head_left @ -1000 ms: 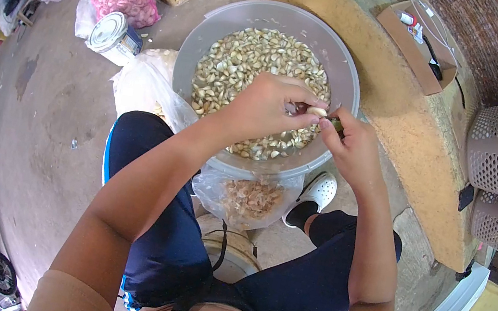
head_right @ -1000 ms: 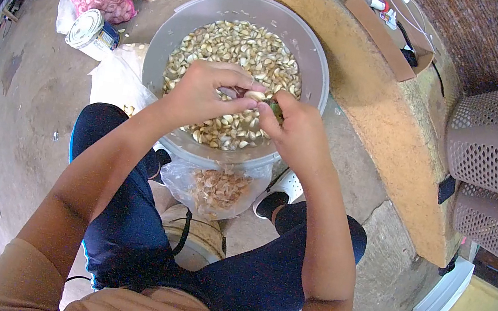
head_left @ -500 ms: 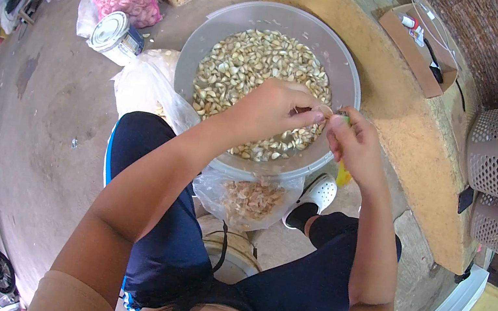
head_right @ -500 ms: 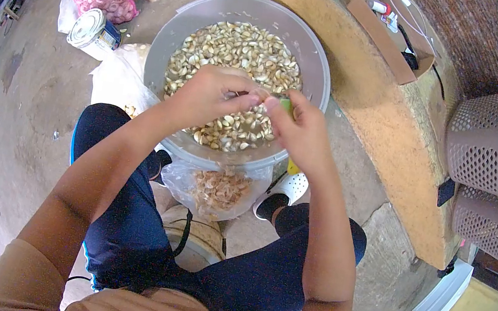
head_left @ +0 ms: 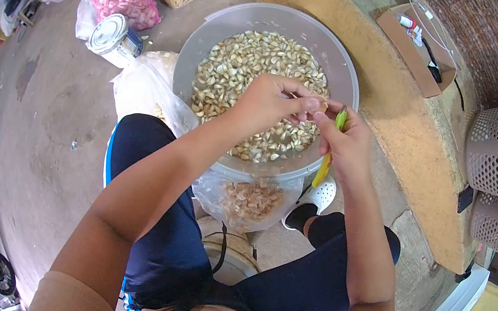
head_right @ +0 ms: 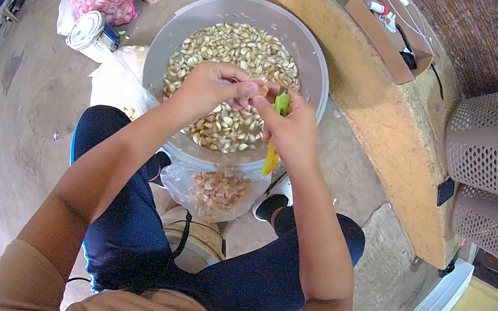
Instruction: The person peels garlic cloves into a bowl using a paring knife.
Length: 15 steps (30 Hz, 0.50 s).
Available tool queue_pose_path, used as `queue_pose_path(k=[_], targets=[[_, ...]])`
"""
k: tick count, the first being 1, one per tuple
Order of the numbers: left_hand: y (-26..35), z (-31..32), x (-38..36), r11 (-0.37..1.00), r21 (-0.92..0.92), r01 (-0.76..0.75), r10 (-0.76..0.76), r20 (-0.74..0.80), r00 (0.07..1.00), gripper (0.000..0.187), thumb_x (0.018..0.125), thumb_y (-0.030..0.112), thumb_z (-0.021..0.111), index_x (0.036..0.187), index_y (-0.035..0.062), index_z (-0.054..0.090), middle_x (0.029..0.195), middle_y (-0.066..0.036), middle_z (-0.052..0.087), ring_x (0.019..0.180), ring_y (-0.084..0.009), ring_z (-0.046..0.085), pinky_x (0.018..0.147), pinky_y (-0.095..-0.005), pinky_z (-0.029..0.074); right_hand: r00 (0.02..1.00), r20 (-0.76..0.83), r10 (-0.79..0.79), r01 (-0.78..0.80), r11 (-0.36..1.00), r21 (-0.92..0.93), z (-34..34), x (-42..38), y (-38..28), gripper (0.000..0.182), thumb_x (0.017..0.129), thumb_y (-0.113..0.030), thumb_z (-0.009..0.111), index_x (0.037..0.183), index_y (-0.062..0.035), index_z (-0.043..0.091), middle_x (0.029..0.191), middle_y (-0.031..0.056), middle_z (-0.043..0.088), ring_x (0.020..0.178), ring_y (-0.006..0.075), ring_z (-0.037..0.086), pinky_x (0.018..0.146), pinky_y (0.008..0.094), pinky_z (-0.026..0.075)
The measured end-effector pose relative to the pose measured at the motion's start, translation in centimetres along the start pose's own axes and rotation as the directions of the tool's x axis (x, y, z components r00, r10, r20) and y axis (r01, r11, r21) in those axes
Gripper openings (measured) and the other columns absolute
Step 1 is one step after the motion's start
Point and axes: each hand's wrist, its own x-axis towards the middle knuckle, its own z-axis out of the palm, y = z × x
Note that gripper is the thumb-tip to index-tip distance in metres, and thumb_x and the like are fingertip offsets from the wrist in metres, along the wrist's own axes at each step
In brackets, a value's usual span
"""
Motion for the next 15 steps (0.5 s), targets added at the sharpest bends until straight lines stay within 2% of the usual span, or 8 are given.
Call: queue_pose_path(k=[3,4,6,9,12,13,15], targets=[[-0.09,0.28,-0.02,0.999,0.034,-0.016,0.018,-0.068,0.998,0.016,0.078,0.014,0.062,0.083,-0.0009,0.064,0.071,-0.004,0.060,0.066,-0.0100,0.057,0.055,-0.0214,0.046,0.999,-0.038,0.020,-0.023,0.996,-0.089,0.37,0.12,-0.24,0.021,0.078,-0.016,0.063,0.088,0.0009,0.057,0.064,0.0019,0.058,0.043,0.0043,0.045,0.038,0.0189,0.036],[-0.20,0.29,-0.05,0.970,0.210,-0.124,0.147,-0.101,0.984,0.014,0.077,0.013,0.063,0.082,-0.0005,0.064,0.071,-0.005,0.060,0.065,-0.0107,0.057,0.055,-0.0221,0.046,0.998,-0.055,0.027,-0.033,0.992,-0.124,0.46,0.14,-0.35,0.020,0.078,-0.017,0.063,0.085,0.0006,0.058,0.064,0.0024,0.059,0.043,0.0043,0.045,0.038,0.0192,0.036],[-0.32,0.34,-0.17,0.788,0.542,-0.292,0.403,-0.095,0.910,0.012,0.075,0.010,0.064,0.081,0.0004,0.064,0.071,-0.007,0.060,0.062,-0.0121,0.056,0.054,-0.0235,0.045,0.999,-0.049,0.007,-0.015,0.986,-0.164,0.45,0.22,-0.12,0.020,0.078,-0.018,0.063,0.083,0.0004,0.058,0.064,0.0031,0.060,0.043,0.0046,0.045,0.039,0.0198,0.037],[0.05,0.65,-0.52,0.727,0.616,-0.305,0.453,-0.095,0.887,0.009,0.072,0.008,0.065,0.078,0.0015,0.065,0.071,-0.008,0.059,0.060,-0.0137,0.056,0.055,-0.0257,0.044,0.998,-0.066,-0.003,-0.011,0.975,-0.220,0.65,0.18,-0.10,0.020,0.077,-0.019,0.064,0.080,0.0002,0.057,0.063,0.0030,0.060,0.043,0.0050,0.046,0.039,0.0204,0.037],[-0.13,0.91,-0.59,0.697,0.667,-0.264,0.432,-0.097,0.896,0.011,0.074,0.009,0.064,0.078,-0.0005,0.063,0.072,-0.008,0.059,0.064,-0.0123,0.056,0.056,-0.0246,0.046,0.996,-0.093,0.009,-0.037,0.951,-0.308,0.89,0.16,-0.38,0.022,0.076,-0.019,0.065,0.081,0.0004,0.057,0.063,0.0026,0.059,0.043,0.0052,0.046,0.039,0.0205,0.037],[-0.25,0.91,-0.54,0.777,0.593,-0.213,0.348,-0.122,0.930,0.012,0.076,0.010,0.062,0.080,-0.0009,0.062,0.073,-0.008,0.059,0.064,-0.0124,0.056,0.057,-0.0245,0.047,0.995,-0.102,0.015,-0.049,0.938,-0.342,0.91,0.17,-0.44,0.022,0.076,-0.019,0.065,0.082,0.0006,0.057,0.063,0.0026,0.059,0.044,0.0053,0.046,0.039,0.0204,0.037],[-0.61,0.84,-0.28,0.900,0.427,-0.092,0.167,-0.143,0.976,0.014,0.080,0.011,0.059,0.085,-0.0017,0.060,0.076,-0.007,0.059,0.065,-0.0127,0.056,0.058,-0.0244,0.048,0.997,-0.078,-0.011,-0.012,0.958,-0.285,0.69,0.27,-0.26,0.023,0.075,-0.018,0.066,0.086,0.0007,0.057,0.064,0.0021,0.058,0.045,0.0051,0.047,0.039,0.0202,0.037]])
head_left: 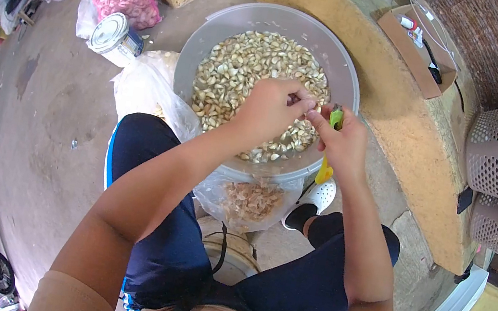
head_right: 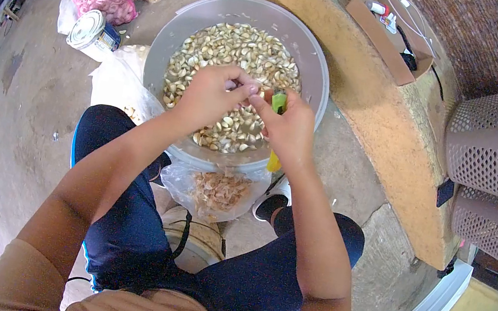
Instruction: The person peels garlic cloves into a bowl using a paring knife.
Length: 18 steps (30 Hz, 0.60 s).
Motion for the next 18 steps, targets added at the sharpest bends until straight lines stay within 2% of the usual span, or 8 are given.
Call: queue_pose_path(k=[1,3,4,6,9,12,15,18], targets=[[-0.4,0.1,0.2,0.984,-0.156,0.090,-0.084,0.043,0.996,0.015,0.081,0.013,0.057,0.086,-0.0014,0.060,0.077,-0.007,0.059,0.066,-0.0141,0.057,0.058,-0.0261,0.049,1.000,0.007,-0.016,0.016,0.999,0.032,-0.1,0.1,0.1,0.024,0.075,-0.017,0.066,0.088,0.0008,0.057,0.065,0.0018,0.058,0.045,0.0051,0.047,0.039,0.0201,0.037],[-0.9,0.1,0.5,0.856,-0.438,0.274,-0.224,0.163,0.961,0.017,0.083,0.015,0.054,0.088,-0.0007,0.059,0.081,-0.008,0.060,0.070,-0.0168,0.059,0.057,-0.0296,0.049,0.998,0.049,-0.039,0.032,0.991,0.131,-0.3,0.3,0.3,0.027,0.074,-0.015,0.067,0.093,0.0006,0.056,0.065,0.0012,0.058,0.046,0.0049,0.047,0.040,0.0197,0.037],[-0.9,0.0,0.5,0.854,-0.431,0.291,-0.221,0.205,0.953,0.019,0.084,0.015,0.052,0.091,-0.0011,0.058,0.082,-0.007,0.060,0.072,-0.0170,0.058,0.058,-0.0299,0.050,0.996,0.069,-0.052,0.039,0.983,0.181,-0.3,0.4,0.4,0.029,0.073,-0.014,0.068,0.095,0.0004,0.056,0.066,0.0009,0.057,0.047,0.0048,0.047,0.040,0.0195,0.037],[-0.7,-0.2,0.3,0.851,-0.413,0.324,-0.214,0.289,0.933,0.022,0.087,0.017,0.046,0.096,-0.0019,0.055,0.085,-0.007,0.058,0.076,-0.0174,0.057,0.061,-0.0305,0.051,0.994,0.102,-0.026,0.008,0.986,0.165,-0.5,0.7,0.7,0.029,0.072,-0.013,0.068,0.095,-0.0002,0.057,0.066,0.0005,0.057,0.048,0.0047,0.047,0.041,0.0195,0.037],[-0.3,-0.7,0.3,0.807,-0.407,0.427,-0.259,0.407,0.876,0.020,0.089,0.020,0.044,0.092,0.0020,0.052,0.088,-0.006,0.054,0.081,-0.0145,0.054,0.061,-0.0290,0.050,0.989,0.147,-0.023,0.010,0.996,0.085,-1.0,0.8,0.8,0.027,0.073,-0.012,0.067,0.096,-0.0001,0.057,0.071,0.0018,0.057,0.051,0.0055,0.047,0.044,0.0194,0.038],[-1.0,-1.5,0.7,0.626,-0.543,0.559,-0.244,0.545,0.802,0.019,0.088,0.022,0.044,0.087,0.0048,0.051,0.085,-0.004,0.053,0.076,-0.0144,0.054,0.059,-0.0285,0.047,0.985,0.167,-0.047,0.051,0.999,-0.016,-1.4,1.1,0.9,0.026,0.073,-0.011,0.067,0.094,-0.0003,0.057,0.071,0.0014,0.056,0.053,0.0055,0.047,0.046,0.0195,0.038],[-2.1,-2.0,1.1,0.466,-0.614,0.636,-0.155,0.651,0.743,0.017,0.086,0.023,0.046,0.084,0.0066,0.051,0.079,-0.002,0.052,0.072,-0.0128,0.052,0.058,-0.0274,0.044,0.983,0.174,-0.063,0.077,0.994,-0.077,-1.8,0.9,0.6,0.024,0.072,-0.011,0.068,0.092,-0.0010,0.058,0.068,-0.0003,0.055,0.053,0.0049,0.047,0.047,0.0191,0.038],[-2.0,-2.7,1.3,0.498,-0.583,0.642,-0.224,0.629,0.745,0.017,0.085,0.024,0.045,0.084,0.0070,0.051,0.076,-0.001,0.050,0.068,-0.0114,0.051,0.057,-0.0262,0.043,0.985,0.172,-0.028,0.037,0.998,-0.050,-2.3,0.9,0.7,0.024,0.072,-0.012,0.068,0.092,-0.0017,0.059,0.067,-0.0014,0.055,0.053,0.0043,0.046,0.048,0.0186,0.037]])
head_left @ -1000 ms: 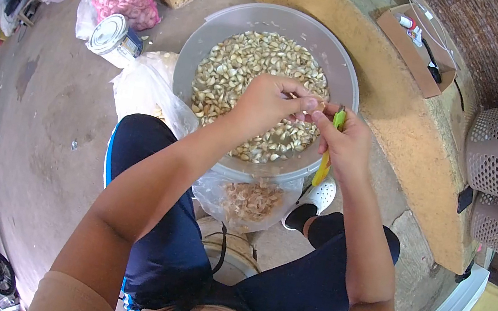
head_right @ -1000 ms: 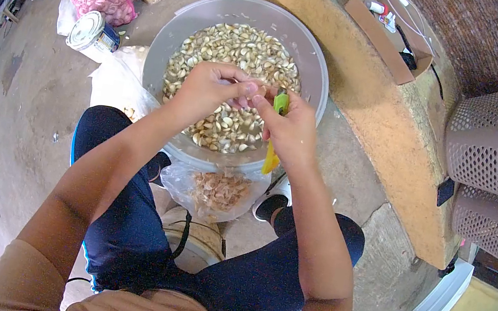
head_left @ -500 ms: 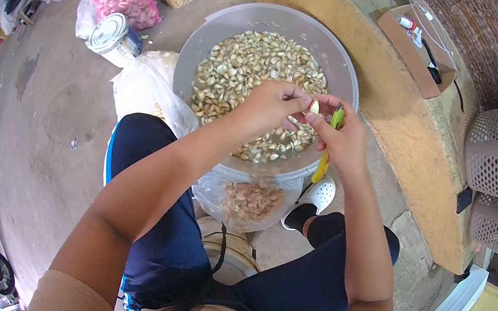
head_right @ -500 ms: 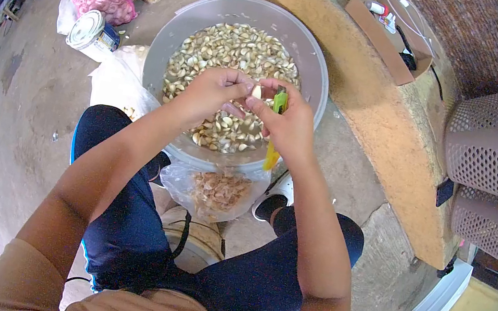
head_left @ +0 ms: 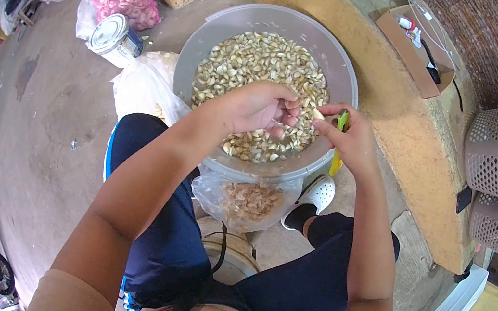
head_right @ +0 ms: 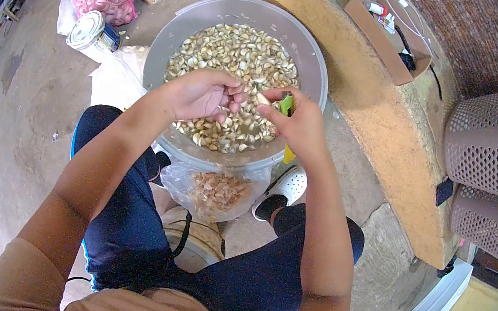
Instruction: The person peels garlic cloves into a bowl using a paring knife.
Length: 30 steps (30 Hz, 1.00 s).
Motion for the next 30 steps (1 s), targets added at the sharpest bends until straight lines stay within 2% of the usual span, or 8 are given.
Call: queue_pose_path(k=[5,10,12,15,18,21,24,30], targets=[[0.0,1.4,-0.4,0.978,0.180,-0.104,0.129,-0.133,0.983,0.013,0.082,0.017,0.050,0.088,0.0059,0.052,0.078,-0.001,0.053,0.069,-0.0097,0.052,0.055,-0.0240,0.044,1.000,0.028,-0.009,0.008,1.000,0.020,-0.1,-0.2,-0.2,0.024,0.073,-0.012,0.067,0.093,-0.0016,0.059,0.065,-0.0018,0.054,0.052,0.0037,0.045,0.047,0.0186,0.037],[0.0,2.3,-0.5,0.904,0.398,-0.154,0.243,-0.183,0.953,0.022,0.081,0.012,0.053,0.100,0.0019,0.053,0.082,-0.004,0.056,0.071,-0.0108,0.054,0.061,-0.0249,0.048,0.998,0.045,0.039,-0.041,0.999,0.033,0.0,0.0,0.2,0.023,0.076,-0.013,0.064,0.094,0.0002,0.057,0.065,-0.0004,0.055,0.050,0.0034,0.044,0.045,0.0185,0.036],[-0.1,2.2,-0.4,0.895,0.416,-0.161,0.258,-0.188,0.948,0.025,0.081,0.012,0.053,0.102,0.0010,0.053,0.083,-0.005,0.056,0.071,-0.0119,0.055,0.063,-0.0258,0.049,0.997,0.035,0.075,-0.078,0.991,0.109,0.1,0.2,0.4,0.022,0.079,-0.014,0.061,0.094,0.0010,0.056,0.066,0.0007,0.056,0.047,0.0037,0.042,0.043,0.0186,0.035],[-0.6,1.3,0.0,0.893,0.441,-0.087,0.200,-0.217,0.956,0.019,0.080,0.013,0.055,0.095,0.0008,0.057,0.081,-0.006,0.058,0.070,-0.0124,0.056,0.064,-0.0250,0.049,0.992,0.046,0.120,-0.128,0.948,0.290,-0.1,0.4,0.6,0.022,0.081,-0.017,0.057,0.093,0.0014,0.054,0.062,0.0006,0.053,0.042,0.0042,0.038,0.041,0.0187,0.034],[-1.3,1.4,-0.4,0.668,0.743,0.040,0.029,-0.080,0.996,0.014,0.075,0.013,0.060,0.084,0.0028,0.061,0.076,-0.006,0.061,0.068,-0.0119,0.057,0.063,-0.0245,0.048,0.983,0.104,0.151,-0.183,0.837,0.515,-0.8,0.4,1.1,0.022,0.083,-0.020,0.055,0.091,0.0002,0.054,0.058,-0.0012,0.048,0.040,0.0046,0.035,0.039,0.0190,0.031],[-4.2,1.3,-0.1,0.346,0.917,-0.196,-0.045,0.225,0.973,0.012,0.060,0.012,0.067,0.069,0.0040,0.062,0.068,-0.007,0.062,0.063,-0.0162,0.059,0.057,-0.0290,0.047,0.971,0.182,0.154,-0.234,0.754,0.614,-1.3,0.3,1.2,0.021,0.083,-0.022,0.054,0.089,-0.0014,0.053,0.057,-0.0028,0.043,0.040,0.0045,0.034,0.038,0.0190,0.028],[-8.0,0.9,0.5,0.161,0.961,-0.225,-0.227,0.258,0.939,0.018,0.057,0.012,0.070,0.071,0.0064,0.062,0.072,-0.006,0.063,0.065,-0.0186,0.059,0.059,-0.0313,0.046,0.967,0.199,0.158,-0.248,0.751,0.611,-1.1,0.3,1.1,0.021,0.083,-0.022,0.055,0.088,-0.0021,0.053,0.058,-0.0028,0.043,0.040,0.0044,0.034,0.039,0.0190,0.028],[-10.0,1.4,0.9,-0.009,0.978,-0.210,-0.360,0.193,0.913,0.021,0.056,0.016,0.072,0.072,0.0064,0.063,0.075,-0.008,0.063,0.069,-0.0216,0.059,0.061,-0.0327,0.046,0.962,0.224,0.157,-0.260,0.779,0.571,-0.8,0.3,1.1,0.020,0.082,-0.021,0.057,0.085,-0.0020,0.052,0.060,-0.0021,0.044,0.041,0.0041,0.034,0.040,0.0195,0.028]])
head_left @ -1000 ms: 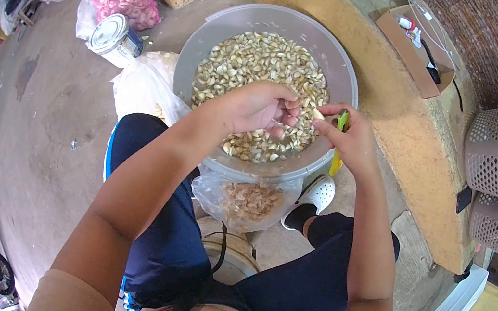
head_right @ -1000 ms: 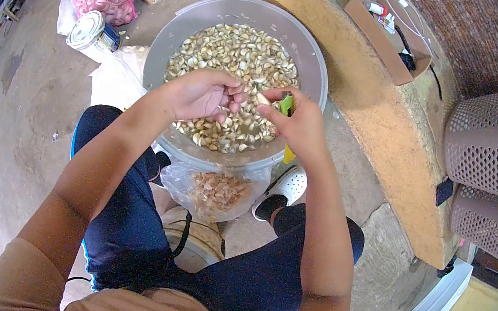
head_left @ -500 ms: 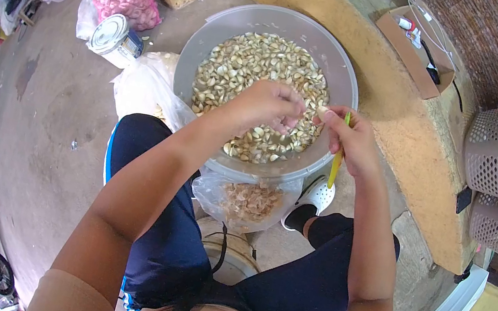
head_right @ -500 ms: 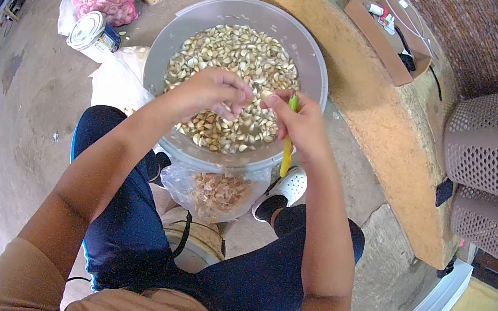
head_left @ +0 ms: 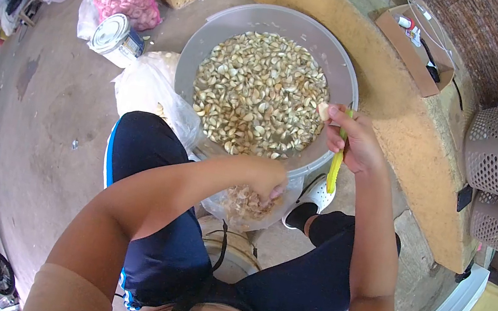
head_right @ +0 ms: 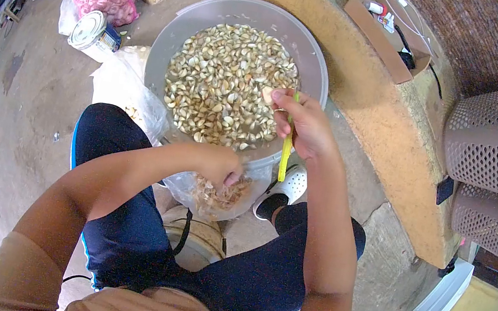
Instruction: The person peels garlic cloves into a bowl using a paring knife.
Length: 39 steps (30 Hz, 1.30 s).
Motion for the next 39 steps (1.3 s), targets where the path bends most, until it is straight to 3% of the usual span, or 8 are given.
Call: queue_pose_path(k=[6,9,11,14,17,28,34,39], targets=[[-0.5,-0.2,-0.5,0.994,-0.074,-0.076,0.083,0.108,0.991,0.019,0.070,0.022,0.062,0.085,0.0098,0.065,0.092,-0.011,0.062,0.073,-0.0236,0.060,0.066,-0.0330,0.047,1.000,0.004,0.010,-0.010,0.999,-0.041,0.2,0.1,0.0,0.020,0.081,-0.020,0.057,0.083,-0.0012,0.051,0.062,-0.0014,0.045,0.042,0.0041,0.035,0.040,0.0196,0.028],[-0.8,-2.4,-0.5,0.981,-0.167,0.096,-0.121,-0.147,0.982,0.023,0.075,0.025,0.058,0.092,0.0095,0.062,0.102,-0.011,0.059,0.077,-0.0246,0.060,0.069,-0.0324,0.047,1.000,-0.020,0.003,-0.005,0.997,-0.076,0.3,0.2,0.0,0.019,0.081,-0.019,0.057,0.085,-0.0008,0.052,0.063,-0.0003,0.047,0.042,0.0043,0.036,0.040,0.0197,0.029],[0.1,-4.5,-0.8,0.939,-0.328,0.105,-0.266,-0.496,0.827,0.022,0.073,0.018,0.060,0.091,0.0051,0.062,0.083,-0.007,0.064,0.078,-0.0175,0.061,0.063,-0.0310,0.047,0.999,-0.039,0.003,-0.007,0.994,-0.111,0.4,0.2,0.2,0.019,0.081,-0.018,0.057,0.087,-0.0005,0.053,0.063,0.0002,0.049,0.042,0.0045,0.037,0.040,0.0197,0.029],[0.0,-6.4,-1.5,0.530,-0.779,-0.336,-0.285,-0.537,0.794,0.032,0.083,0.025,0.054,0.106,0.0023,0.052,0.100,-0.007,0.058,0.087,-0.0197,0.059,0.073,-0.0295,0.047,0.997,-0.063,-0.044,0.034,0.987,-0.156,0.7,0.4,0.6,0.021,0.080,-0.018,0.059,0.089,0.0000,0.055,0.062,0.0001,0.051,0.042,0.0044,0.039,0.039,0.0192,0.031],[1.1,-6.6,-2.2,0.306,-0.827,-0.472,-0.243,-0.547,0.801,0.031,0.085,0.021,0.053,0.109,0.0009,0.050,0.098,-0.007,0.057,0.087,-0.0176,0.059,0.074,-0.0296,0.048,0.982,-0.104,-0.161,0.141,0.974,-0.177,1.3,0.7,1.2,0.023,0.078,-0.019,0.061,0.090,-0.0001,0.058,0.062,-0.0005,0.053,0.042,0.0034,0.041,0.037,0.0180,0.031],[0.9,-7.6,-3.2,0.391,-0.742,-0.545,-0.353,-0.667,0.656,0.026,0.083,0.012,0.054,0.103,-0.0044,0.053,0.091,-0.009,0.059,0.077,-0.0151,0.060,0.067,-0.0258,0.051,0.826,-0.044,-0.561,0.364,0.592,-0.719,2.8,0.3,1.3,0.028,0.075,-0.016,0.062,0.097,-0.0005,0.058,0.087,0.0136,0.057,0.078,0.0245,0.056,0.069,0.0331,0.043],[1.0,-7.6,-3.3,0.545,-0.677,-0.494,-0.373,-0.724,0.580,0.021,0.081,0.010,0.057,0.096,-0.0039,0.055,0.085,-0.008,0.060,0.069,-0.0118,0.058,0.062,-0.0239,0.050,0.776,0.041,-0.629,0.343,0.367,-0.865,3.2,-0.3,0.9,0.026,0.076,-0.016,0.060,0.095,0.0006,0.058,0.083,0.0155,0.056,0.077,0.0265,0.057,0.067,0.0324,0.043],[1.4,-7.8,-3.7,0.906,-0.349,-0.241,-0.226,-0.877,0.423,0.015,0.074,0.009,0.063,0.086,0.0001,0.060,0.076,-0.005,0.061,0.066,-0.0093,0.057,0.061,-0.0230,0.047,0.921,-0.141,-0.364,0.222,0.785,-0.578,1.3,0.7,1.7,0.023,0.081,-0.020,0.056,0.092,-0.0011,0.050,0.067,0.0061,0.052,0.062,0.0151,0.052,0.057,0.0270,0.042]])
